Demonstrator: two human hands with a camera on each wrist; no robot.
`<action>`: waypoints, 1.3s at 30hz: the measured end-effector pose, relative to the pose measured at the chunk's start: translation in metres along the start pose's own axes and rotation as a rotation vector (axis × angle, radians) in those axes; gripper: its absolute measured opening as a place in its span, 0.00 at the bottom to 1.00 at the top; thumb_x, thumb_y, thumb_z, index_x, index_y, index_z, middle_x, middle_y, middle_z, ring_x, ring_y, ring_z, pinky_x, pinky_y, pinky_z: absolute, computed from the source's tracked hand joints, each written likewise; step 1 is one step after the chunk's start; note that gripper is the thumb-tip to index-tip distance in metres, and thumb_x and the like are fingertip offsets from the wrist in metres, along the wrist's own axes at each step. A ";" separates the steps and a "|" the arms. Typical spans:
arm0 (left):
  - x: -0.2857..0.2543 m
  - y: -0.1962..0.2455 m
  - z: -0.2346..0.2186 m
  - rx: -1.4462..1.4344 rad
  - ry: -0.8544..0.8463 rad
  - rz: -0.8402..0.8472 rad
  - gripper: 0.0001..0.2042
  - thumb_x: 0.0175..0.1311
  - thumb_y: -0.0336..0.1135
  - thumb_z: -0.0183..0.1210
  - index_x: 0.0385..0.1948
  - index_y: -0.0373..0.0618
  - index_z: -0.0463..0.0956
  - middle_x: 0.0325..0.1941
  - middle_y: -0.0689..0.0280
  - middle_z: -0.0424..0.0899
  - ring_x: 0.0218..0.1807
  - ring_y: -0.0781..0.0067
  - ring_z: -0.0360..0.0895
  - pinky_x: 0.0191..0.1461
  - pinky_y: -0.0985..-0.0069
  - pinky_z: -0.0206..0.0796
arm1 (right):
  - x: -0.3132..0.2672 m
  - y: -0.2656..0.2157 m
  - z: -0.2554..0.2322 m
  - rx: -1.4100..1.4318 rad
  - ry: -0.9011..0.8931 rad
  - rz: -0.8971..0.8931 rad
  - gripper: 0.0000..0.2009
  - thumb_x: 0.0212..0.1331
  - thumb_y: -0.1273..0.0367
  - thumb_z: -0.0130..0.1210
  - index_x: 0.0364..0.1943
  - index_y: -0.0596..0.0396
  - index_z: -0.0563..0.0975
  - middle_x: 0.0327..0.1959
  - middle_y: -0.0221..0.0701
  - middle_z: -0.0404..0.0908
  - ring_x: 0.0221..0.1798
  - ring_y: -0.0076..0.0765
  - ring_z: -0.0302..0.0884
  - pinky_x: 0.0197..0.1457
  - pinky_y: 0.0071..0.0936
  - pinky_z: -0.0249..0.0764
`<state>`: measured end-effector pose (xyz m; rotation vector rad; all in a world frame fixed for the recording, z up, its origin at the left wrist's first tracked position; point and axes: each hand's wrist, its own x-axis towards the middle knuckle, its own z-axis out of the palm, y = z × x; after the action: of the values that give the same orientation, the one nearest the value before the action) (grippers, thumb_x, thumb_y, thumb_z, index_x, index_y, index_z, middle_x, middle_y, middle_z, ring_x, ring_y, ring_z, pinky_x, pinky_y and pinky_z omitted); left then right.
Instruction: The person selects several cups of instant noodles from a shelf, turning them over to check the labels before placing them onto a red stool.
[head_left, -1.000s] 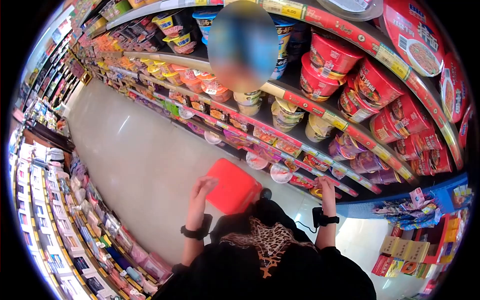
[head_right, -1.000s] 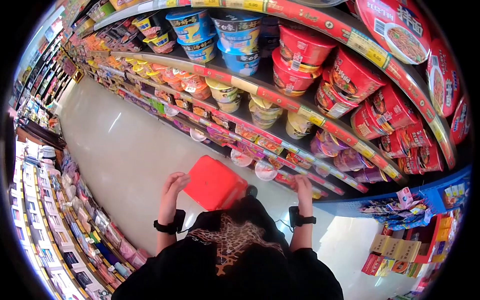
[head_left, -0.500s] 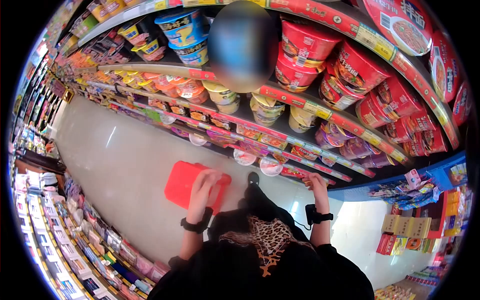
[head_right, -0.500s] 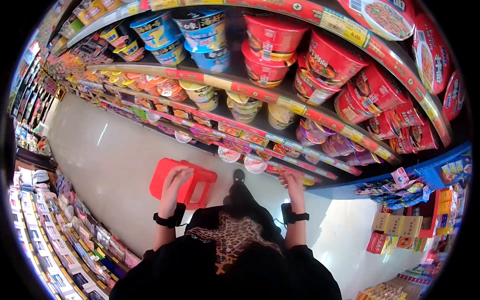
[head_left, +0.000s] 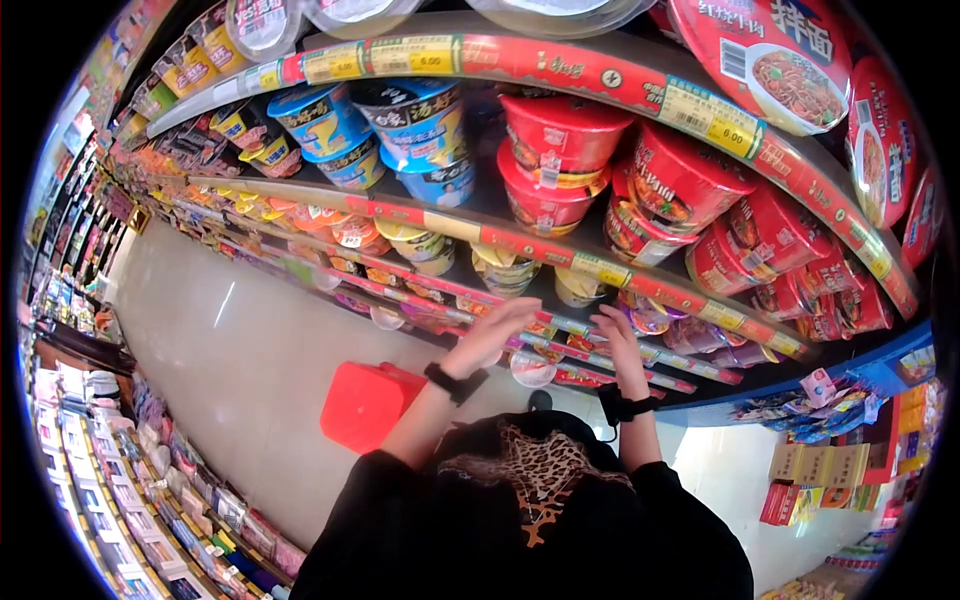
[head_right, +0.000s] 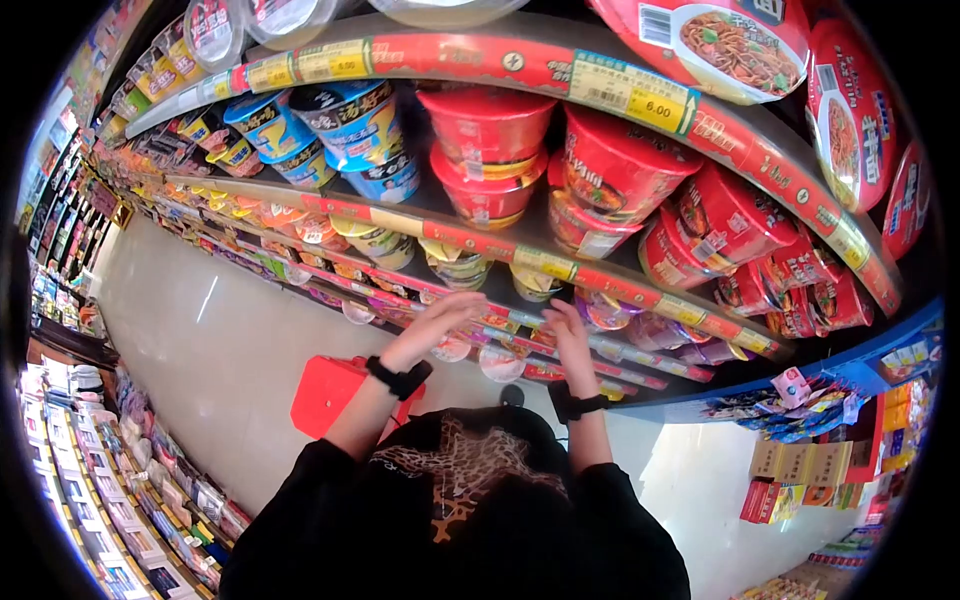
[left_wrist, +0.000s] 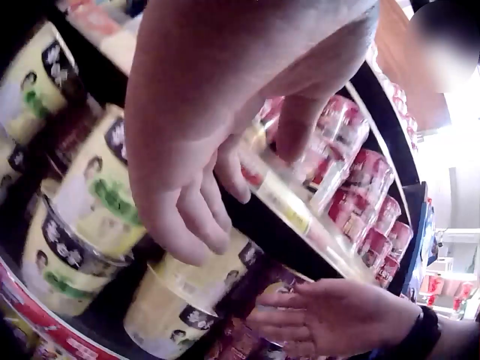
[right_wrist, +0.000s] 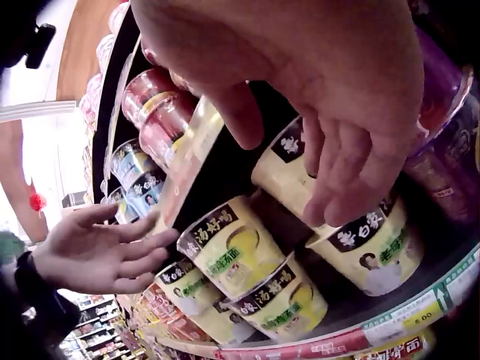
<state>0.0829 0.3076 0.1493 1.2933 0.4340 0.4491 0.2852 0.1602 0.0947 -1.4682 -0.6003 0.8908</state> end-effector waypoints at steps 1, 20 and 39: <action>0.019 -0.013 0.003 -0.079 0.010 -0.056 0.17 0.61 0.34 0.48 0.51 0.39 0.65 0.49 0.61 0.73 0.49 0.71 0.71 0.53 0.76 0.60 | 0.007 -0.005 0.004 0.039 0.001 0.060 0.16 0.57 0.66 0.43 0.49 0.53 0.67 0.43 0.32 0.75 0.41 0.27 0.73 0.40 0.24 0.68; 0.143 -0.123 0.026 -0.012 0.356 -0.306 0.11 0.58 0.37 0.47 0.30 0.37 0.71 0.23 0.63 0.75 0.25 0.71 0.77 0.28 0.76 0.70 | 0.081 0.027 -0.025 0.036 -0.242 0.345 0.16 0.60 0.60 0.44 0.42 0.58 0.70 0.33 0.34 0.77 0.32 0.26 0.73 0.34 0.21 0.70; 0.100 -0.110 0.014 0.150 0.265 -0.262 0.11 0.58 0.37 0.46 0.25 0.38 0.70 0.18 0.65 0.74 0.19 0.74 0.73 0.24 0.80 0.67 | 0.060 -0.001 -0.027 0.144 -0.077 0.181 0.12 0.60 0.64 0.40 0.32 0.59 0.70 0.28 0.37 0.78 0.28 0.29 0.75 0.31 0.22 0.69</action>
<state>0.1819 0.3271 0.0396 1.3032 0.8630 0.3720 0.3414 0.1933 0.0840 -1.3774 -0.4543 1.1128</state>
